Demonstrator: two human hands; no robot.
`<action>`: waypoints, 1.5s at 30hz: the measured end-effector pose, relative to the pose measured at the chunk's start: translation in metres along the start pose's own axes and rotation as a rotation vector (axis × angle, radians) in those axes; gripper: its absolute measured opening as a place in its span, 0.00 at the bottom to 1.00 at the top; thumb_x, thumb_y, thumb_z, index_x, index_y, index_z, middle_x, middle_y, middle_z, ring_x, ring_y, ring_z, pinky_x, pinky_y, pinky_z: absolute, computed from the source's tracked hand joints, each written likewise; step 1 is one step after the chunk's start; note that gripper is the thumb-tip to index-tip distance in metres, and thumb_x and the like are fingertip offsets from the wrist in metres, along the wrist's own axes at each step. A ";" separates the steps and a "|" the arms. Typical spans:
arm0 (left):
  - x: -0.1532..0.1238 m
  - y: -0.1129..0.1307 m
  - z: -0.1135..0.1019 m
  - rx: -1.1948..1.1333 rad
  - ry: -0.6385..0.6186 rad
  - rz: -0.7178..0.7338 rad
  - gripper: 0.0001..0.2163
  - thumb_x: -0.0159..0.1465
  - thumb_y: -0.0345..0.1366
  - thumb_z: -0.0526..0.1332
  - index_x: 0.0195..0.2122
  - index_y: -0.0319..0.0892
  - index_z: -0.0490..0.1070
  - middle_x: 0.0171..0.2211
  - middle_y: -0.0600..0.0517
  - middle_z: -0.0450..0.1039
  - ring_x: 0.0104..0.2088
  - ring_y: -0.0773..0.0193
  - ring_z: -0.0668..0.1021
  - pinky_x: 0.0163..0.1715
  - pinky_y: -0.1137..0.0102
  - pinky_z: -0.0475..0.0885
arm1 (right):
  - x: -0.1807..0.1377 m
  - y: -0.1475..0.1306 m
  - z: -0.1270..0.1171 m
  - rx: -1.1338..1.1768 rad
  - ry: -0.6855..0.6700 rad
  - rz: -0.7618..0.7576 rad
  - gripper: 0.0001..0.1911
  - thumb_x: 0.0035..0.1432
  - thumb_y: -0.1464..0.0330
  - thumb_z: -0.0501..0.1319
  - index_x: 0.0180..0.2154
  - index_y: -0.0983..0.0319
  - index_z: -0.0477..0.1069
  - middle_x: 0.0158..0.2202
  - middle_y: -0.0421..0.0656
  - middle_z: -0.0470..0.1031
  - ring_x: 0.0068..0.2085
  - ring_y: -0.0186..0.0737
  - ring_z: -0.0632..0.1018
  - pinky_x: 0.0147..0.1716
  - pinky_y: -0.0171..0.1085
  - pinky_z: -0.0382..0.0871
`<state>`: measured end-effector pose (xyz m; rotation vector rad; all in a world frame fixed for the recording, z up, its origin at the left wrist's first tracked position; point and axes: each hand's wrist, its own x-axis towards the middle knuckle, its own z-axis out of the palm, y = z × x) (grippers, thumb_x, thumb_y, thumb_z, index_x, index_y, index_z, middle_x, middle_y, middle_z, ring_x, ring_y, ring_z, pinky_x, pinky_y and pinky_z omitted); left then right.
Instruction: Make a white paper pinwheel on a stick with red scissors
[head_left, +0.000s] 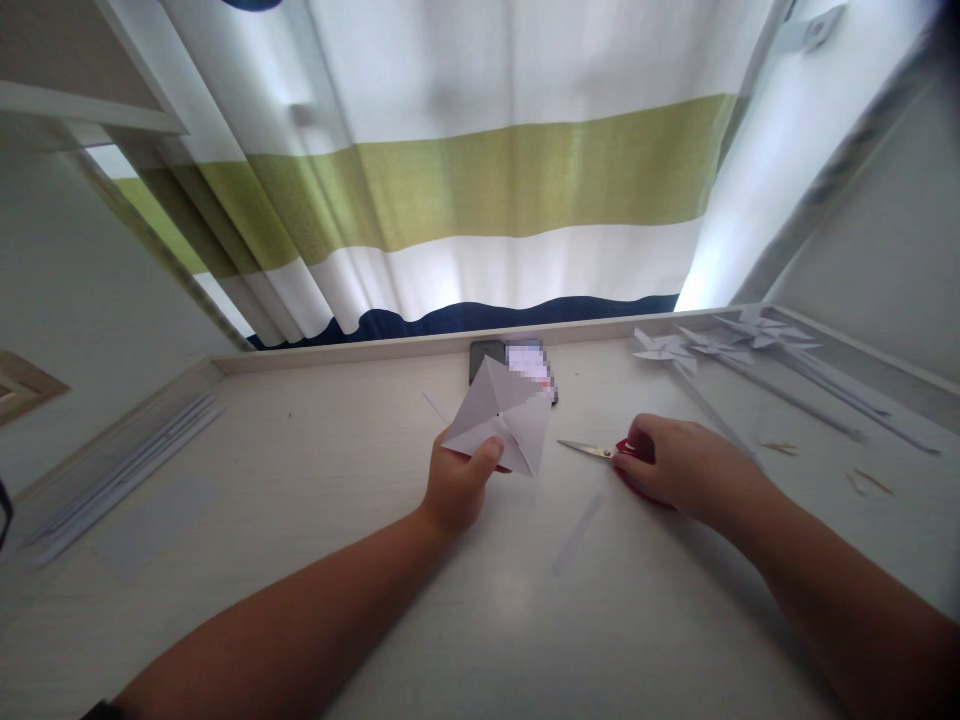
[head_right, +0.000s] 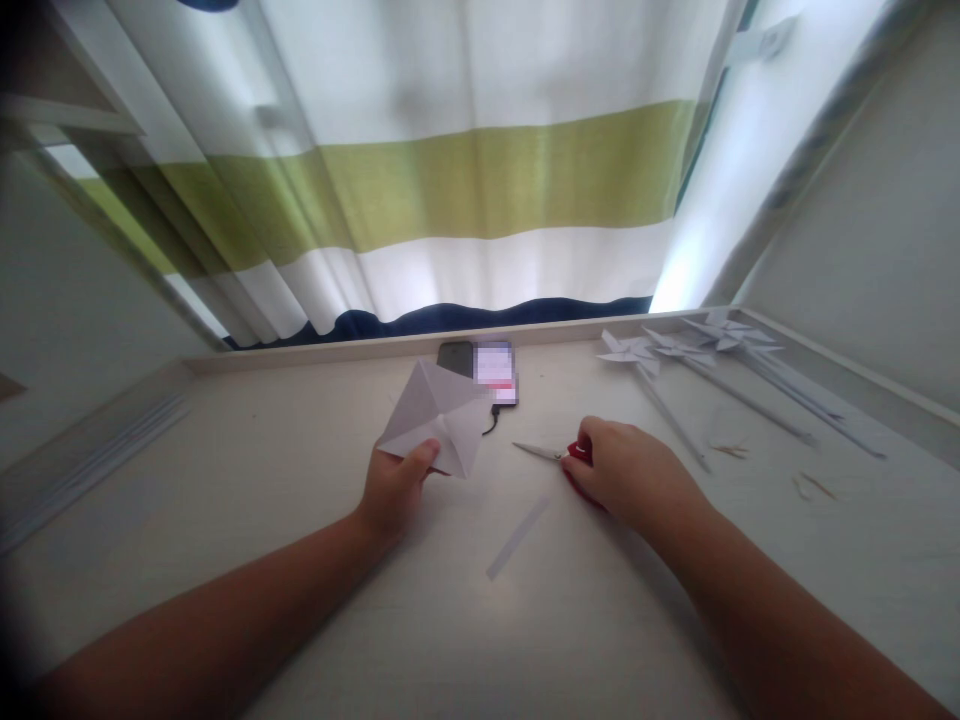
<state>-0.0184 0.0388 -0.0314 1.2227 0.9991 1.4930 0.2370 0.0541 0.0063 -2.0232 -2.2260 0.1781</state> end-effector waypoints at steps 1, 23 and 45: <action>0.000 0.000 0.000 0.010 -0.006 0.003 0.09 0.57 0.37 0.64 0.30 0.35 0.74 0.25 0.51 0.74 0.26 0.65 0.76 0.25 0.73 0.75 | 0.000 -0.001 0.000 0.003 0.012 -0.010 0.12 0.53 0.57 0.59 0.28 0.59 0.69 0.29 0.44 0.74 0.30 0.44 0.73 0.25 0.39 0.61; -0.008 0.012 0.004 -0.015 -0.552 -0.172 0.14 0.57 0.43 0.66 0.34 0.34 0.74 0.29 0.46 0.75 0.30 0.62 0.77 0.31 0.71 0.72 | -0.031 -0.042 0.006 1.006 -0.132 -0.325 0.11 0.63 0.64 0.55 0.42 0.62 0.71 0.35 0.43 0.74 0.36 0.42 0.75 0.37 0.39 0.68; -0.001 0.005 0.004 -0.088 -0.387 -0.269 0.15 0.57 0.45 0.65 0.35 0.36 0.75 0.28 0.49 0.73 0.24 0.69 0.72 0.24 0.75 0.68 | -0.024 -0.036 0.000 1.069 -0.177 -0.215 0.12 0.60 0.69 0.55 0.45 0.62 0.70 0.39 0.43 0.77 0.38 0.43 0.77 0.37 0.39 0.70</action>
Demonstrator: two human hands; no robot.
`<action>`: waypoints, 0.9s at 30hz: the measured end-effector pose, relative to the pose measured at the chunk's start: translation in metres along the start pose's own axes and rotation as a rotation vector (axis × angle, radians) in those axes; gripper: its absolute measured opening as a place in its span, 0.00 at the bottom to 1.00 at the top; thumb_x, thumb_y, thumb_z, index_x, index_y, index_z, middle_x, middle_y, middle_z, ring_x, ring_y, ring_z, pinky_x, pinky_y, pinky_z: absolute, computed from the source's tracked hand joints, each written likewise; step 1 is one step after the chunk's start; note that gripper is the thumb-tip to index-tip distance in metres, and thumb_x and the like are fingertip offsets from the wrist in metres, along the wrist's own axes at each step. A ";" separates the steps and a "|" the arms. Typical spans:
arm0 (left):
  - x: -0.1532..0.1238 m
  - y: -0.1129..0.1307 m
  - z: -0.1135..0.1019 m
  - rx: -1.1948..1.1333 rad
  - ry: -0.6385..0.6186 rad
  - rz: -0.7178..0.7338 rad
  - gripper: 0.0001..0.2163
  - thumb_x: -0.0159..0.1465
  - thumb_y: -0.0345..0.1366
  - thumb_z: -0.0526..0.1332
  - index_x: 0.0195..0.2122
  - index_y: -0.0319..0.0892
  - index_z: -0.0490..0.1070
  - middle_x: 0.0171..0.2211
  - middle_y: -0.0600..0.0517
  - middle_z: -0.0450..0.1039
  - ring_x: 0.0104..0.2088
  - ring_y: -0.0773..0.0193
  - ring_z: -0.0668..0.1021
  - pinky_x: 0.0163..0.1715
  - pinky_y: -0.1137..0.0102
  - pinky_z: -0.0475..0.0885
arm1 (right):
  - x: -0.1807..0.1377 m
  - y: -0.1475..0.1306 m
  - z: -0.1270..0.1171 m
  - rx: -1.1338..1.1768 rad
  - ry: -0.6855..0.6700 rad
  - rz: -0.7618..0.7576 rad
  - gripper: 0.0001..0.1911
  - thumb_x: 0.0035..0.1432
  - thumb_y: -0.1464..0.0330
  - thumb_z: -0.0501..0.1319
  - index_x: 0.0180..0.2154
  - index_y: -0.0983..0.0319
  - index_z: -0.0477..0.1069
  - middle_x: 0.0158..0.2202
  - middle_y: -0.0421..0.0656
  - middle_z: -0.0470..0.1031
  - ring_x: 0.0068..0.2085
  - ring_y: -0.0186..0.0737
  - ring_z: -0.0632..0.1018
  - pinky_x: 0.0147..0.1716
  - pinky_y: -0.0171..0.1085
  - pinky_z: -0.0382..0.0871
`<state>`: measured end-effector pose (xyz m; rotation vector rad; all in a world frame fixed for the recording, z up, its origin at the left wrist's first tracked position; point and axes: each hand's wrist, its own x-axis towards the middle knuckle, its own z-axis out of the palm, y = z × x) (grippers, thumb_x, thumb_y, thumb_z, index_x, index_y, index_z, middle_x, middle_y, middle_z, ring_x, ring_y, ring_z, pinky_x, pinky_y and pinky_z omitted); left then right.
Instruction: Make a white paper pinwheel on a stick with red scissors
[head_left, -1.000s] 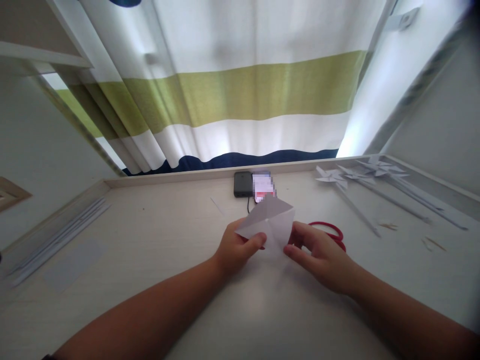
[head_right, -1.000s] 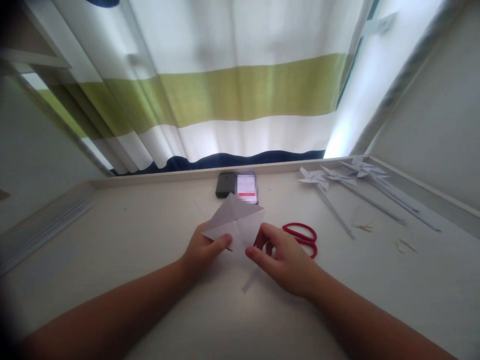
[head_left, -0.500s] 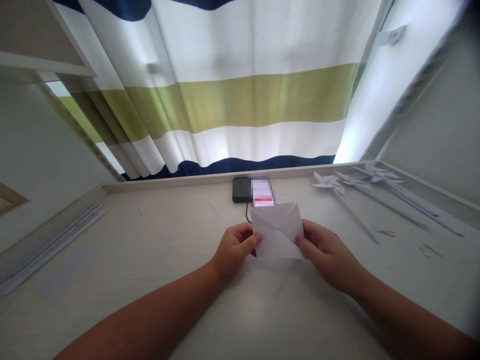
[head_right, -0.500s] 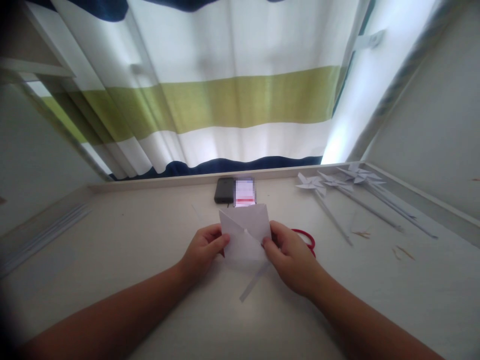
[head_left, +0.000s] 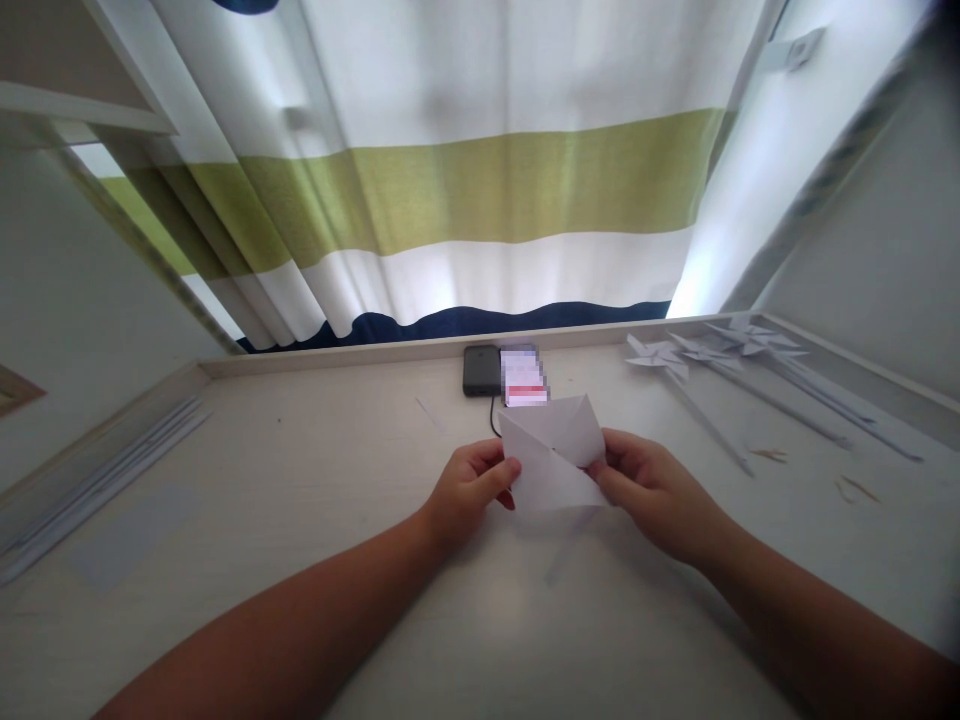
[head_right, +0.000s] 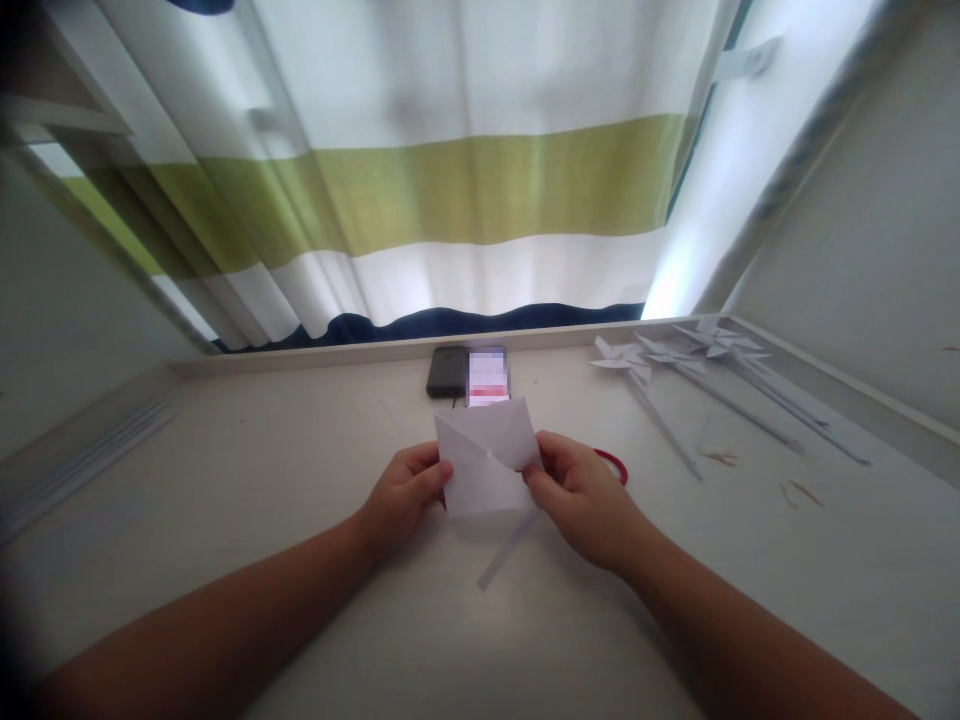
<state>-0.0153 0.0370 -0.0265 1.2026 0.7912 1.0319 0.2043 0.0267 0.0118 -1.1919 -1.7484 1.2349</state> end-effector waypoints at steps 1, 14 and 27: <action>0.000 0.000 0.000 -0.009 0.004 -0.008 0.15 0.57 0.46 0.64 0.35 0.36 0.75 0.27 0.49 0.73 0.24 0.69 0.72 0.23 0.76 0.67 | 0.000 -0.001 0.000 0.006 -0.009 -0.006 0.12 0.60 0.69 0.55 0.45 0.62 0.71 0.39 0.44 0.77 0.39 0.44 0.77 0.38 0.39 0.70; 0.001 0.001 0.004 -0.095 0.038 0.000 0.16 0.53 0.36 0.64 0.42 0.37 0.74 0.26 0.51 0.73 0.23 0.67 0.73 0.23 0.75 0.66 | -0.001 -0.001 0.001 0.020 -0.091 -0.013 0.14 0.60 0.69 0.55 0.45 0.61 0.73 0.41 0.42 0.78 0.39 0.43 0.77 0.38 0.38 0.70; 0.001 -0.002 0.003 -0.100 0.052 -0.037 0.12 0.56 0.40 0.64 0.40 0.39 0.73 0.25 0.53 0.72 0.23 0.67 0.73 0.25 0.73 0.67 | 0.000 0.002 0.000 0.009 -0.129 -0.001 0.15 0.59 0.68 0.55 0.46 0.61 0.73 0.41 0.43 0.78 0.40 0.45 0.77 0.39 0.39 0.71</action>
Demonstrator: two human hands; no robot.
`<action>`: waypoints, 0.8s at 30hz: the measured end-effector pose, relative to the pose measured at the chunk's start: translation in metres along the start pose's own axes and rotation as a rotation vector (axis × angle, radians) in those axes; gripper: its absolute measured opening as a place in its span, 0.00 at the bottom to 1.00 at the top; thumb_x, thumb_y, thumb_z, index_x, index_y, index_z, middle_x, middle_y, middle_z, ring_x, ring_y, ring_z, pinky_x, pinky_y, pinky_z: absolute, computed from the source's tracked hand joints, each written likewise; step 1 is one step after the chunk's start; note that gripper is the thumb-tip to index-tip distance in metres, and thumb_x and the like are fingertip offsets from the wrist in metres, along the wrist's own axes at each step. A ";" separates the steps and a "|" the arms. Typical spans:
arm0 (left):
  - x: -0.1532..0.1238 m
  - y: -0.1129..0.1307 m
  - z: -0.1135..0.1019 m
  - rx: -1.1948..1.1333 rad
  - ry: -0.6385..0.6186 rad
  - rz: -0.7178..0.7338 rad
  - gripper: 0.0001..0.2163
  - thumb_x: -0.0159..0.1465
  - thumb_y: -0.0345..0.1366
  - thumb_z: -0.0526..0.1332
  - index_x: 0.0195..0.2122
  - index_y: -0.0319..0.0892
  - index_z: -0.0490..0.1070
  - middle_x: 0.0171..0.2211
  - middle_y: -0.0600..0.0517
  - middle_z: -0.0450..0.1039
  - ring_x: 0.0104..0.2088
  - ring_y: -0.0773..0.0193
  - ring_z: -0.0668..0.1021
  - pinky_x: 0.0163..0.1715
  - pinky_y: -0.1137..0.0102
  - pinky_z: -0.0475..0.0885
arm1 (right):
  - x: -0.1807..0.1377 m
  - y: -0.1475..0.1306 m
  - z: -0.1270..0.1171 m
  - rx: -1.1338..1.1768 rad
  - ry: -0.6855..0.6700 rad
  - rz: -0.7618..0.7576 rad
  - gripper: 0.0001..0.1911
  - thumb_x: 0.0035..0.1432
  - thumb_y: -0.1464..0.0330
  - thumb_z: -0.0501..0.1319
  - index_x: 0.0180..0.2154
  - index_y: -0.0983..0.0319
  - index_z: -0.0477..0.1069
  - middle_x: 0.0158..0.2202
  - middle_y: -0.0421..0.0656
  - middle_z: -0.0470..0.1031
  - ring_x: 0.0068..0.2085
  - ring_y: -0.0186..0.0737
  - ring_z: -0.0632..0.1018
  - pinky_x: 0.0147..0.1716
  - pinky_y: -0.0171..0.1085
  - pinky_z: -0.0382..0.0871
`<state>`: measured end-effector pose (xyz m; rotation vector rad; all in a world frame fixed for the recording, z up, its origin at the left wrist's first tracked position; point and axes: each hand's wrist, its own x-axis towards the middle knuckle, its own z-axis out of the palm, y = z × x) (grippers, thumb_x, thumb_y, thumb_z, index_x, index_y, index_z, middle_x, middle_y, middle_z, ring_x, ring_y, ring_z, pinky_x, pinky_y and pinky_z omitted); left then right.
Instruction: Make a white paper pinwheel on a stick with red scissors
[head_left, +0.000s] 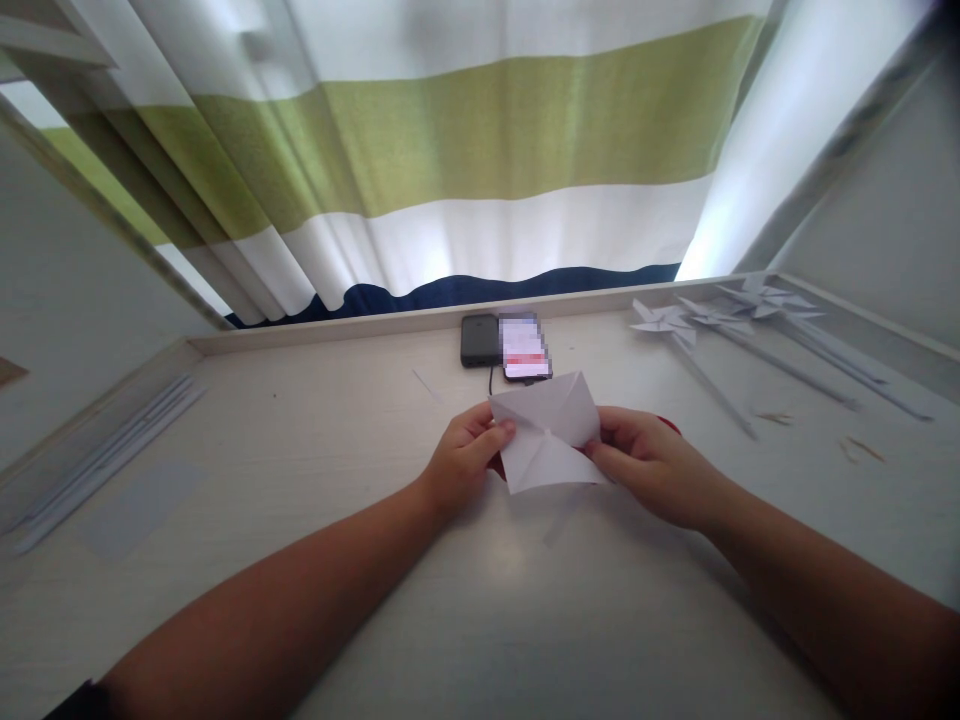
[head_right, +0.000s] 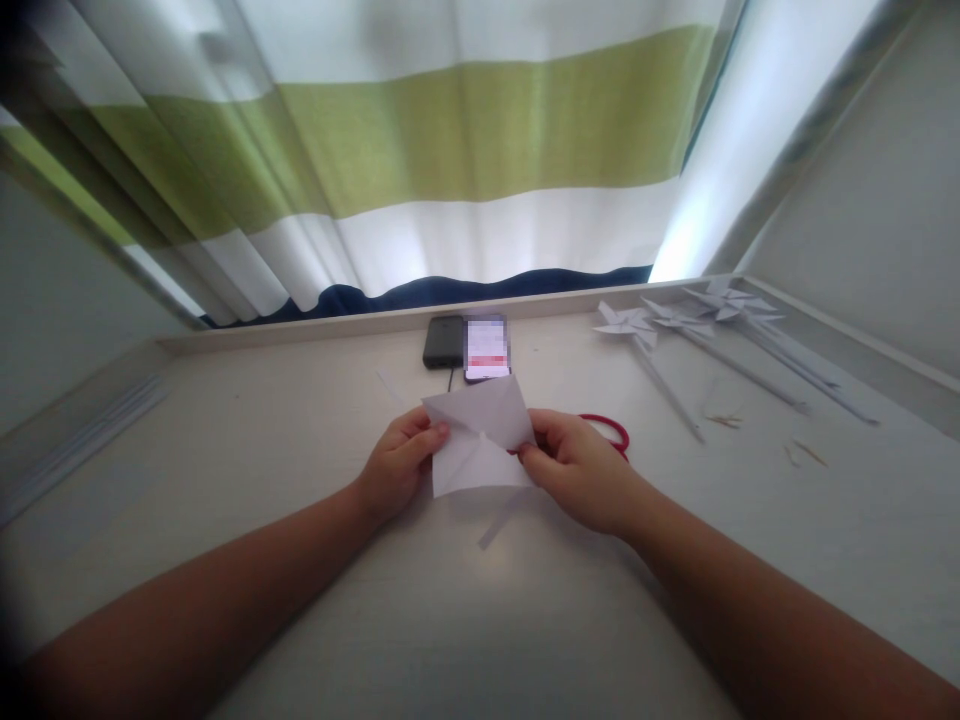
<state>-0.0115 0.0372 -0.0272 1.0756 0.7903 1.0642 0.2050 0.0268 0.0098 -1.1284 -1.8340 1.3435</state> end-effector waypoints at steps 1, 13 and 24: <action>0.000 0.000 0.000 0.002 -0.004 0.001 0.13 0.57 0.41 0.64 0.40 0.39 0.73 0.25 0.53 0.72 0.23 0.67 0.73 0.25 0.73 0.67 | 0.000 0.000 0.000 -0.001 -0.005 0.001 0.15 0.59 0.68 0.55 0.46 0.61 0.73 0.41 0.43 0.78 0.40 0.45 0.77 0.38 0.38 0.70; -0.002 -0.001 -0.001 0.099 -0.046 0.036 0.13 0.57 0.40 0.66 0.39 0.37 0.73 0.30 0.49 0.74 0.27 0.66 0.74 0.28 0.72 0.69 | 0.000 -0.008 -0.002 0.000 0.016 0.004 0.11 0.59 0.66 0.55 0.42 0.61 0.72 0.38 0.43 0.77 0.38 0.43 0.77 0.35 0.37 0.70; 0.002 0.010 0.003 0.245 0.317 0.161 0.11 0.55 0.40 0.66 0.32 0.37 0.73 0.21 0.56 0.69 0.18 0.75 0.65 0.16 0.79 0.60 | 0.008 0.017 -0.050 -1.029 0.145 0.140 0.11 0.54 0.60 0.58 0.33 0.59 0.73 0.33 0.44 0.75 0.33 0.42 0.74 0.32 0.39 0.66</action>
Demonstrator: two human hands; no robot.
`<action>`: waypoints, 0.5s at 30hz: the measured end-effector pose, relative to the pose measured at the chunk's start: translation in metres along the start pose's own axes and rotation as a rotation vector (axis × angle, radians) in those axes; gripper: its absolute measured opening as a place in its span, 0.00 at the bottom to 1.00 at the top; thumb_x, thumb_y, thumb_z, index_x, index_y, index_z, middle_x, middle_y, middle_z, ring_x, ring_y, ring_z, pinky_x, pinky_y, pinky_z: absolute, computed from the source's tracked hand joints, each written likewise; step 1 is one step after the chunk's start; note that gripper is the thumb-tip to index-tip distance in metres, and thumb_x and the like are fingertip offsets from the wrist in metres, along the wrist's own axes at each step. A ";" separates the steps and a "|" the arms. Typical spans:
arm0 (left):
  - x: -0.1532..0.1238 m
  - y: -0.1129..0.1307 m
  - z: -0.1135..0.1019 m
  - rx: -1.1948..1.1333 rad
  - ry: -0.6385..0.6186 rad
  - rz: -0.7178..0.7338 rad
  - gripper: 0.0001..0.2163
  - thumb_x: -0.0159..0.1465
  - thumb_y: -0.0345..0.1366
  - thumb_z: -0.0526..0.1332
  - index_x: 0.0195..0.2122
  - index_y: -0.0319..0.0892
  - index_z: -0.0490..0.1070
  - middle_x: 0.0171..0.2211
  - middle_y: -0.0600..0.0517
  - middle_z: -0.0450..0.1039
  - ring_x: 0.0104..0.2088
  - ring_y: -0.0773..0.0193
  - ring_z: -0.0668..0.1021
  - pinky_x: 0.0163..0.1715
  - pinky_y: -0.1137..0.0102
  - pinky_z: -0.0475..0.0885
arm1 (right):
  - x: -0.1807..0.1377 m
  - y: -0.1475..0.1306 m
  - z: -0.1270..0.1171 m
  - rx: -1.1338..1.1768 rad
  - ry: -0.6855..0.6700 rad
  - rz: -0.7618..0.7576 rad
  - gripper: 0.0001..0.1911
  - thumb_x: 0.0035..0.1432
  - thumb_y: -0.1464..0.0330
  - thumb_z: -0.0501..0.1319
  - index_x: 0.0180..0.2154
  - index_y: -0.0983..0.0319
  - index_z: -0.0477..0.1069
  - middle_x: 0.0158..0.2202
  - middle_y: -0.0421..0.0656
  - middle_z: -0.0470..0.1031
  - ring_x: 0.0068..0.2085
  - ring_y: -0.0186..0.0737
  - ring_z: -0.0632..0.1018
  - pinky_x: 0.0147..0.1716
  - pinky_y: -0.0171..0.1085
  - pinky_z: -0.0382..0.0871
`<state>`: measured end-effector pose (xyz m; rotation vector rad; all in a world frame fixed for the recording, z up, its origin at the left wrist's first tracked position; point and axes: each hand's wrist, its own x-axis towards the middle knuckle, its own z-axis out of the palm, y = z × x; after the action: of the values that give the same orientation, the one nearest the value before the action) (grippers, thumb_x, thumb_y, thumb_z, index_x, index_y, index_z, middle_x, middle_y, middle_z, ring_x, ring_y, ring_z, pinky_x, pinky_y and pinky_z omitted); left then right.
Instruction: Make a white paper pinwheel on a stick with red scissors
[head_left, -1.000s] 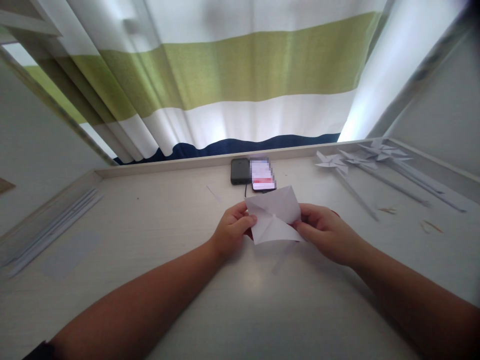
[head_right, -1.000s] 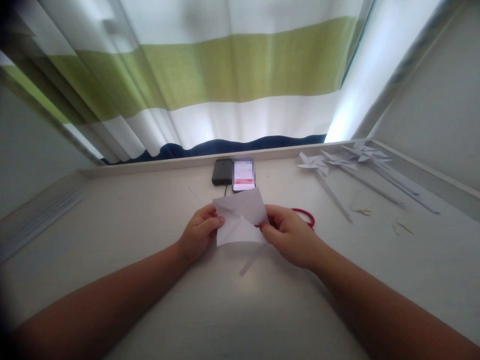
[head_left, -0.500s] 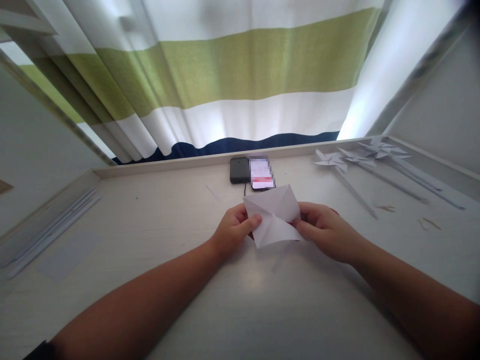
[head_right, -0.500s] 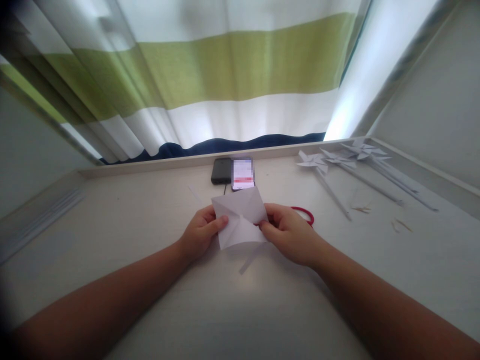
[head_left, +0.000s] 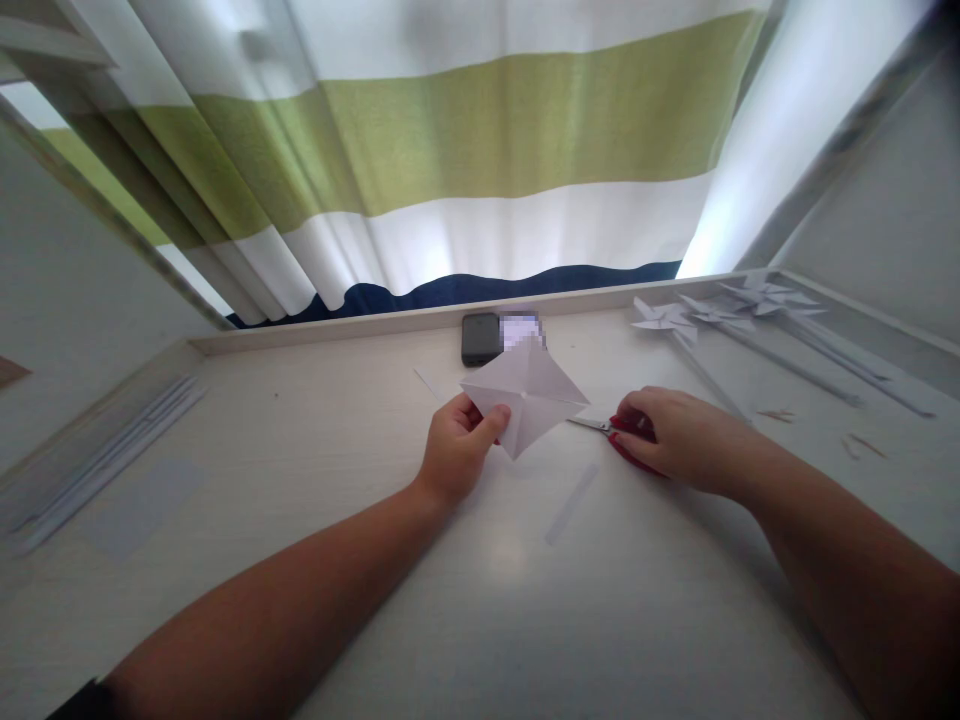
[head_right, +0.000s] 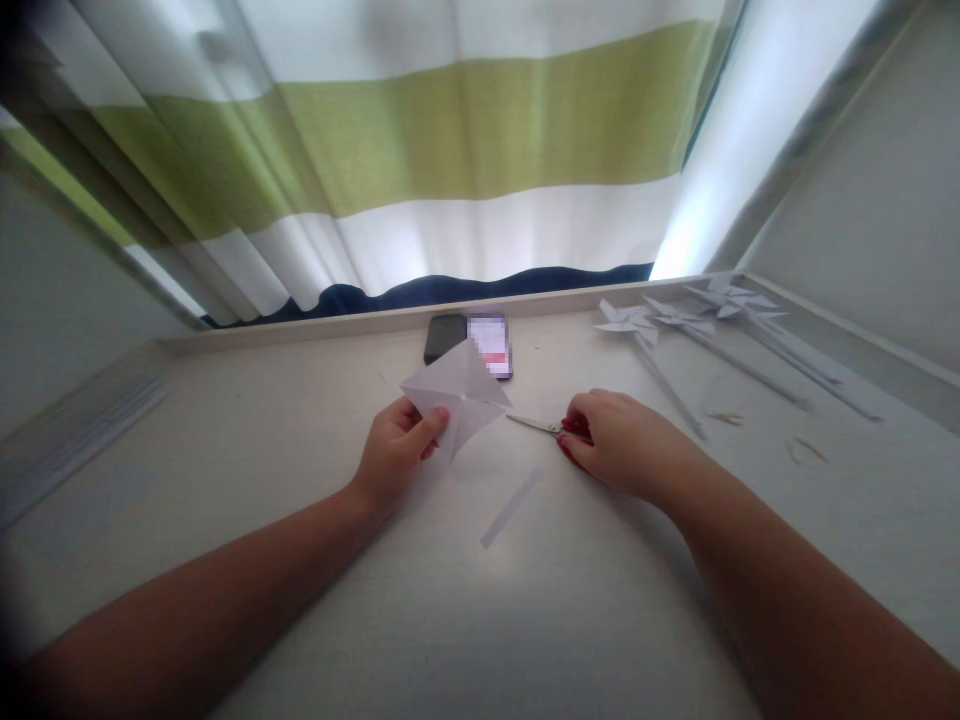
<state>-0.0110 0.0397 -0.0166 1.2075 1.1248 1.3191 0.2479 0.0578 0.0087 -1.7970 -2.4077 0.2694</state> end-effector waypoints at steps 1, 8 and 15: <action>0.000 0.000 0.000 -0.011 0.011 0.000 0.12 0.55 0.41 0.67 0.33 0.37 0.73 0.21 0.56 0.69 0.17 0.75 0.65 0.16 0.79 0.59 | 0.001 0.001 0.002 -0.012 -0.024 0.010 0.12 0.54 0.59 0.58 0.33 0.59 0.73 0.34 0.44 0.75 0.33 0.43 0.74 0.32 0.39 0.66; -0.001 -0.003 -0.001 -0.001 0.011 -0.006 0.14 0.57 0.43 0.66 0.35 0.35 0.72 0.23 0.52 0.73 0.20 0.70 0.73 0.18 0.77 0.68 | -0.001 0.004 0.006 -0.104 -0.075 0.079 0.15 0.53 0.56 0.57 0.31 0.61 0.73 0.33 0.47 0.75 0.31 0.46 0.75 0.29 0.41 0.64; -0.001 -0.004 -0.003 -0.091 0.095 -0.004 0.15 0.56 0.42 0.68 0.36 0.35 0.72 0.25 0.51 0.75 0.21 0.67 0.77 0.21 0.75 0.73 | -0.007 -0.018 -0.007 0.143 -0.068 0.057 0.14 0.54 0.57 0.59 0.35 0.61 0.73 0.31 0.46 0.77 0.30 0.43 0.76 0.28 0.39 0.66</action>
<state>-0.0132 0.0392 -0.0211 1.0854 1.1216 1.4217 0.2341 0.0465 0.0198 -1.8231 -2.3173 0.5030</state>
